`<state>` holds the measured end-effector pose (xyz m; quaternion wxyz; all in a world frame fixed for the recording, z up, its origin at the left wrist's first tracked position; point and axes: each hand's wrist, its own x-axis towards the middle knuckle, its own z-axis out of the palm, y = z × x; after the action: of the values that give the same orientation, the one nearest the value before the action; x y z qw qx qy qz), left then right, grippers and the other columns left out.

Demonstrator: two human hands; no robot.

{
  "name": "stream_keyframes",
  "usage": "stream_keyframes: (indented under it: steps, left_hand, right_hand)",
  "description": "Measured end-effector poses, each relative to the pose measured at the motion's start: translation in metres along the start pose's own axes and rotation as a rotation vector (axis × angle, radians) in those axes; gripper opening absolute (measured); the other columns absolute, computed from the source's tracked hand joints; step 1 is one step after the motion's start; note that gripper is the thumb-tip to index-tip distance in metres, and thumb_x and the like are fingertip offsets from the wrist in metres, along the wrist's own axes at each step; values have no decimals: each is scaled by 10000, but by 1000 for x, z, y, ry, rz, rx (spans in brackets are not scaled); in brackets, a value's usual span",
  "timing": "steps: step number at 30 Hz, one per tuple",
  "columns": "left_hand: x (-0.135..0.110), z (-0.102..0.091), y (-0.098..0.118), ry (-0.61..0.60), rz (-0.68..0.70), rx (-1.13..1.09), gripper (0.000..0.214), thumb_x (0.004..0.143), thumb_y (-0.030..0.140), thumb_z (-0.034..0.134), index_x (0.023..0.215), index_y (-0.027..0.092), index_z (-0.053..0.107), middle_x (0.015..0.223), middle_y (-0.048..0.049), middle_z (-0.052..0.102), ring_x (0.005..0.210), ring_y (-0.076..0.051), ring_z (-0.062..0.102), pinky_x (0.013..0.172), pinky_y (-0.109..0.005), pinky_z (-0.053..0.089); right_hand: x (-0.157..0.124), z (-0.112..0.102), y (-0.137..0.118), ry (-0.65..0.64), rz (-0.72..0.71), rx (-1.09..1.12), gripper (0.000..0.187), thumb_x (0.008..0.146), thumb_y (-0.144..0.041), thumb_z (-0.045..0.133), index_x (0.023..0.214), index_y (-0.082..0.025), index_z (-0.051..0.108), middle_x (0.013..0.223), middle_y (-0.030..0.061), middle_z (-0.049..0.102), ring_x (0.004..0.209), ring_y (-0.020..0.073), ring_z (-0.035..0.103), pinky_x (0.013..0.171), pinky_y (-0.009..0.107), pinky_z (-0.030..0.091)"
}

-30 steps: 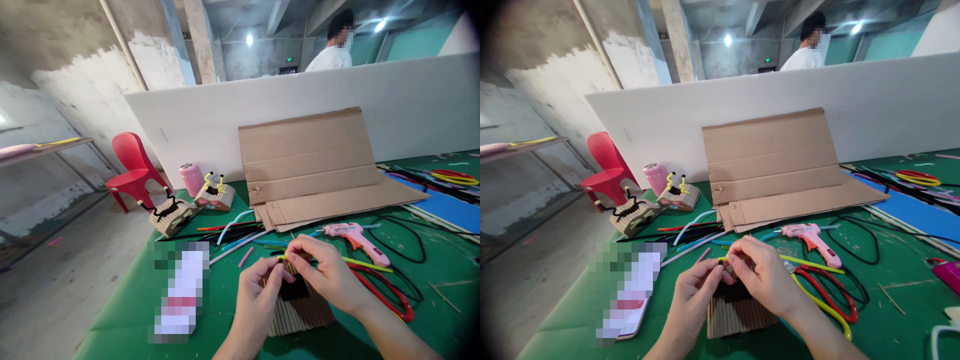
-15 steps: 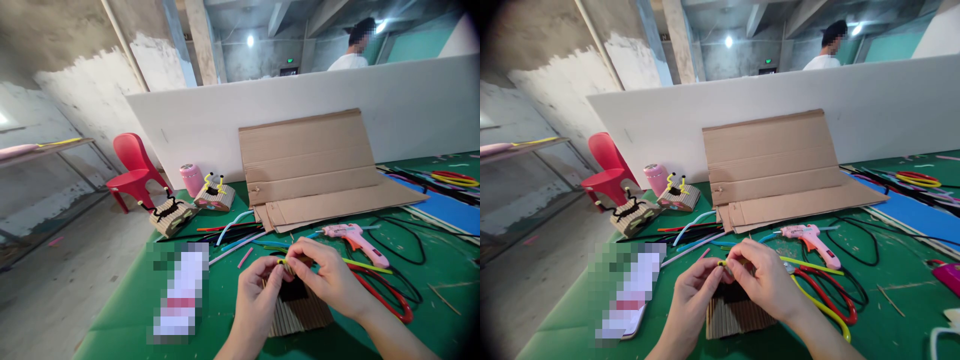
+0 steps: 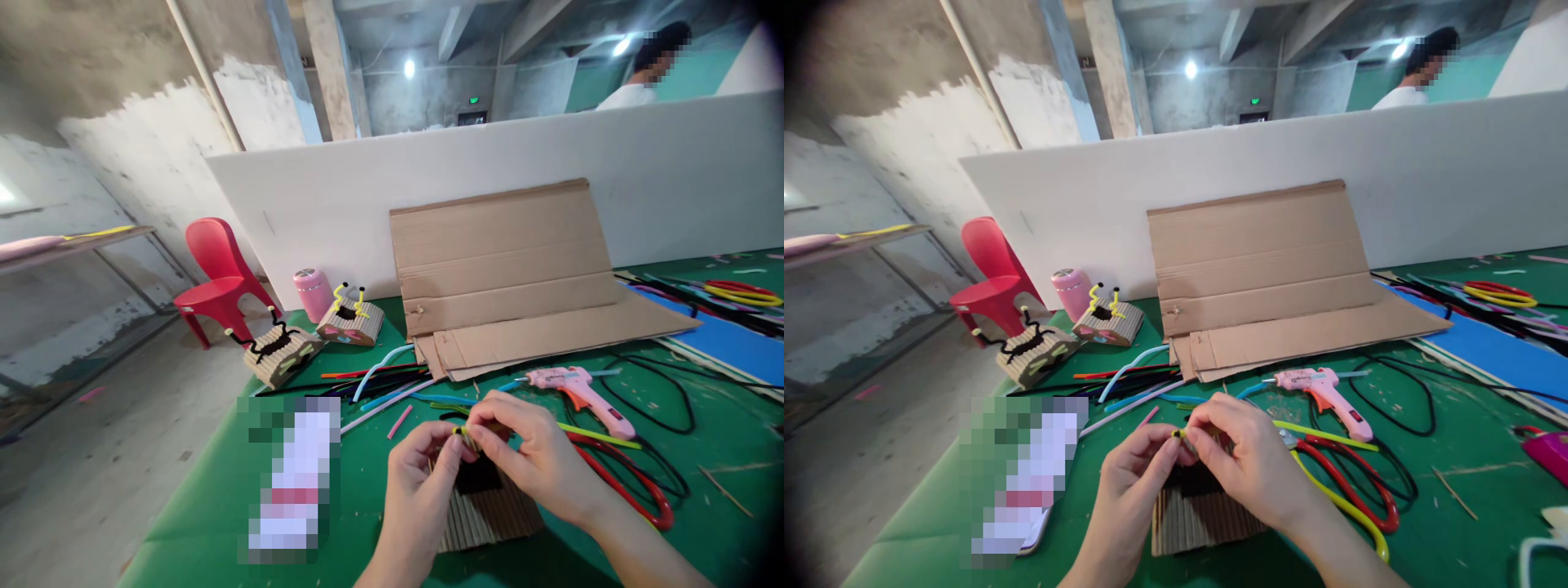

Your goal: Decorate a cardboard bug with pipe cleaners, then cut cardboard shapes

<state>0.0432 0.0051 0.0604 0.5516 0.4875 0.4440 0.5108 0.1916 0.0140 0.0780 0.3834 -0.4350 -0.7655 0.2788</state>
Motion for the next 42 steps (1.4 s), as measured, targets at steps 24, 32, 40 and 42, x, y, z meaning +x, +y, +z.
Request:
stream_keyframes:
  steps: [24, 32, 40, 42]
  left_hand:
    - [0, 4, -2, 108, 123, 166, 124, 740, 238, 565, 707, 140, 633, 621, -17, 625, 597, -136, 551, 587, -230, 437]
    - [0, 2, -5, 71, 39, -45, 88, 709, 227, 622, 673, 149, 638, 593, 11, 628, 583, -104, 562, 578, -191, 445]
    - [1, 3, -4, 60, 38, -65, 95, 716, 231, 617, 682, 143, 629, 600, 5, 623, 590, -111, 561, 583, -206, 448]
    - [1, 3, -4, 52, 44, -63, 104, 720, 240, 613, 684, 144, 627, 606, 3, 623, 593, -114, 560, 584, -210, 447]
  right_hand:
    - [-1, 1, -3, 7, -22, -142, 137, 874, -205, 431, 766, -203, 514, 730, 11, 523, 684, 151, 481, 612, 273, 366]
    - [0, -4, -5, -29, -16, -114, 148, 874, -217, 444, 753, -194, 527, 719, 2, 527, 683, 139, 496, 622, 262, 374]
    - [5, -8, -7, -47, -36, -130, 169, 878, -229, 441, 743, -194, 536, 699, 2, 522, 660, 134, 492, 593, 252, 369]
    - [5, -8, -7, -55, -37, -136, 166, 877, -227, 444, 742, -194, 535, 695, -3, 517, 658, 130, 490, 591, 249, 368]
